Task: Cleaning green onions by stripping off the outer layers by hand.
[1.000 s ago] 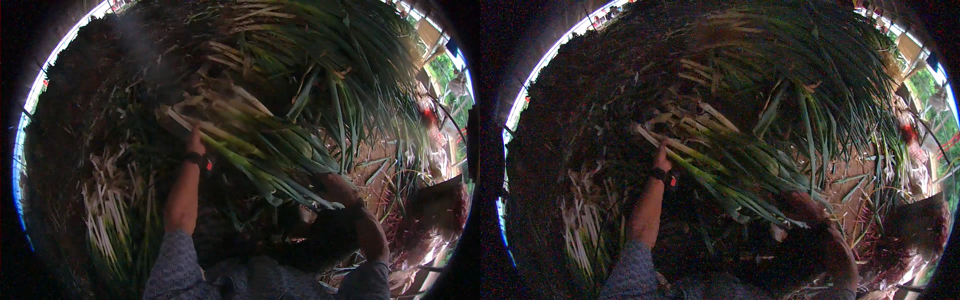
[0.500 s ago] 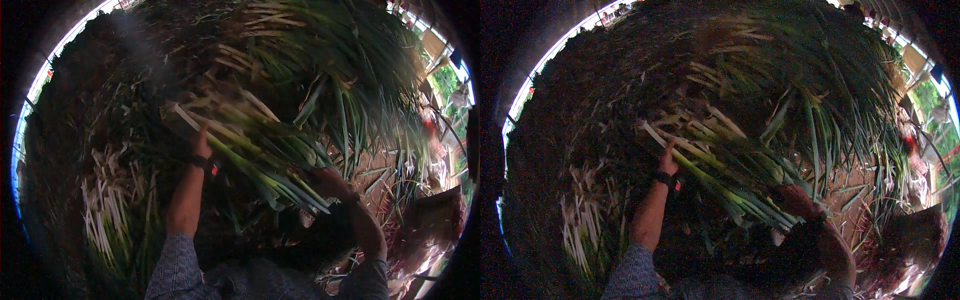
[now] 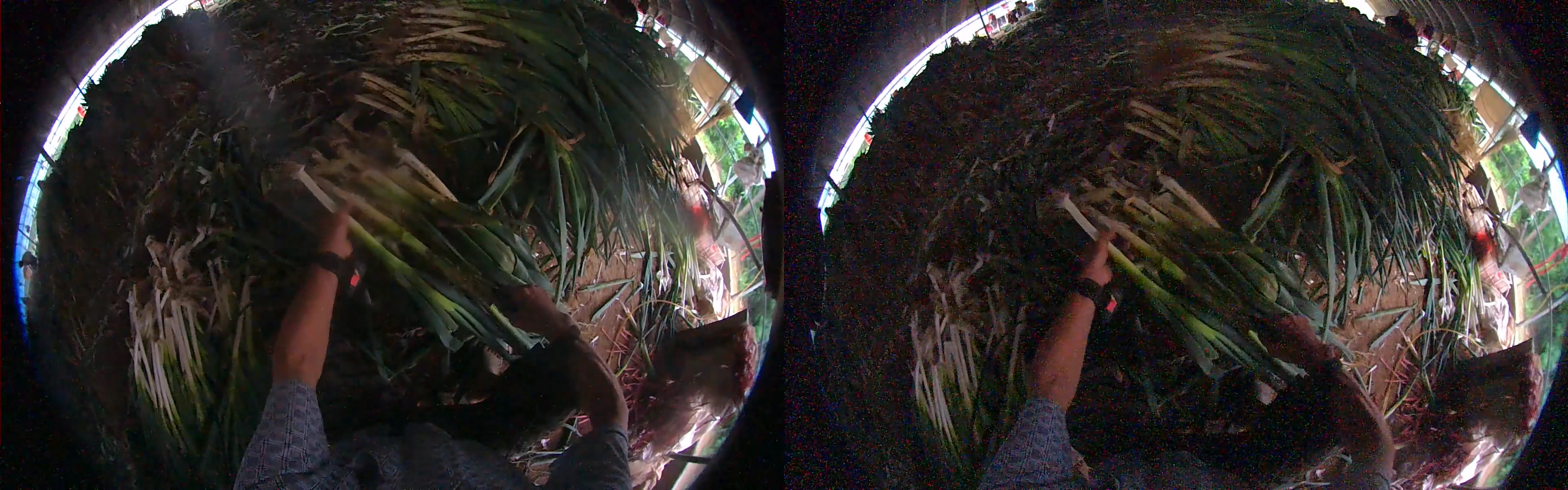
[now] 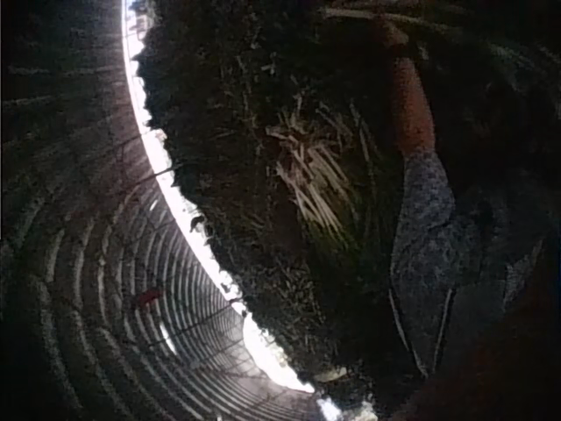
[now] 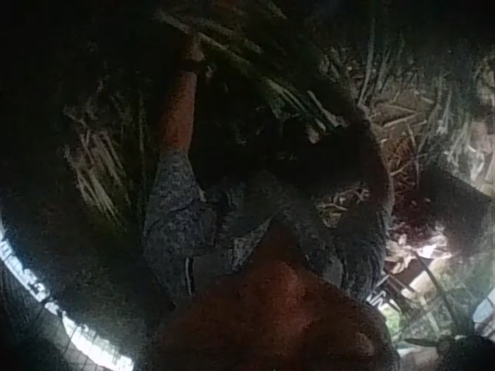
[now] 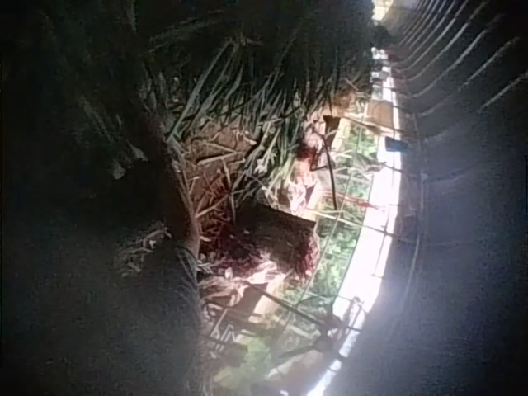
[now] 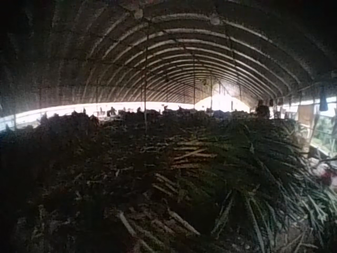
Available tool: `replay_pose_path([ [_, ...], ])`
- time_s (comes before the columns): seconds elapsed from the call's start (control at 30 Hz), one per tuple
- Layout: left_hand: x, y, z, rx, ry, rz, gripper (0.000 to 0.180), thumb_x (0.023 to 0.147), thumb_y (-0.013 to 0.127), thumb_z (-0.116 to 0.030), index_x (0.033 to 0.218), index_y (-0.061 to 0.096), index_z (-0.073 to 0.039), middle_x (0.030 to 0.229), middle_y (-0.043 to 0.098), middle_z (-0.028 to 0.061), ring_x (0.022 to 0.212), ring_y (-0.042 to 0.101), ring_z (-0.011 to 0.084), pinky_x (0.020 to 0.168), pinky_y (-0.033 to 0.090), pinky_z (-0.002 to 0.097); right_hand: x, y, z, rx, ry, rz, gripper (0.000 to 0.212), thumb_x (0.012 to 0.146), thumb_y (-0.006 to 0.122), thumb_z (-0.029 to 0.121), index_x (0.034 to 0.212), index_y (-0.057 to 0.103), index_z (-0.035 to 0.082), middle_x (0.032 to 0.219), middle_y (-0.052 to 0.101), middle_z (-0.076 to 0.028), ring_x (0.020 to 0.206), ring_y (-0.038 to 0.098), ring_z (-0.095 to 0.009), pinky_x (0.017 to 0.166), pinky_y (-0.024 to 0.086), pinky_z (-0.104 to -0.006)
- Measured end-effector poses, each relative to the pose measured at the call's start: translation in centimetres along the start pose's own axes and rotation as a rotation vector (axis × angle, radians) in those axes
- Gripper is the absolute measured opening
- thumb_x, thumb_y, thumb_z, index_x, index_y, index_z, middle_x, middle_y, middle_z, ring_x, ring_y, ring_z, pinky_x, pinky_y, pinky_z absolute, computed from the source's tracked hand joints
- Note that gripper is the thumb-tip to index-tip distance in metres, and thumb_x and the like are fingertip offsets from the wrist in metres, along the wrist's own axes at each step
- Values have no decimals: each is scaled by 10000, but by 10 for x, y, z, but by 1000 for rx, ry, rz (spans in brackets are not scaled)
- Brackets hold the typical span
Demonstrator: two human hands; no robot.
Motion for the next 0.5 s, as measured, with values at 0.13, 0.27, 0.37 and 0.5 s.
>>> replay_pose_path([
  [0.13, -4, 16, 8, 120, -94, -82, 614, 883, 709, -457, 1349, 530, -101, 1278, 530, 45, 1153, 479, 193, 958, 405, 416, 14, -13, 23, 18, 129, 54, 328, 930, 606, 364, 1115, 680, 104, 958, 692, -209, 882, 663, -421, 739, 521, -502],
  [0.27, -33, 53, -17, -141, -70, -40, 598, 892, 697, -420, 1370, 522, -105, 1275, 529, 42, 1148, 476, 195, 940, 414, 418, 23, -20, 26, -36, 120, 103, 342, 926, 606, 366, 1136, 673, 104, 953, 690, -213, 891, 659, -425, 746, 519, -505],
  [0.37, -30, 46, -1, -244, 44, 116, 461, 932, 652, -288, 1331, 551, -81, 1154, 610, 75, 1033, 603, 238, 897, 505, 425, 37, -15, 27, -4, 128, 102, 343, 901, 629, 347, 1137, 674, 103, 948, 689, -217, 893, 659, -424, 749, 519, -507],
  [0.5, -10, 2, 24, 606, 454, 127, 633, 872, 720, -384, 1403, 506, -116, 1327, 521, 56, 1181, 479, 222, 1001, 400, 408, 56, -9, 36, 16, -57, 42, 392, 847, 651, 275, 1208, 632, 125, 931, 689, -225, 865, 669, -429, 734, 539, -522],
])
Point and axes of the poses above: each hand's wrist, its own x-axis towards the middle knuckle, its own y-axis out of the palm, z = x × y, the point moved 2 cm from there along x, towards the middle knuckle
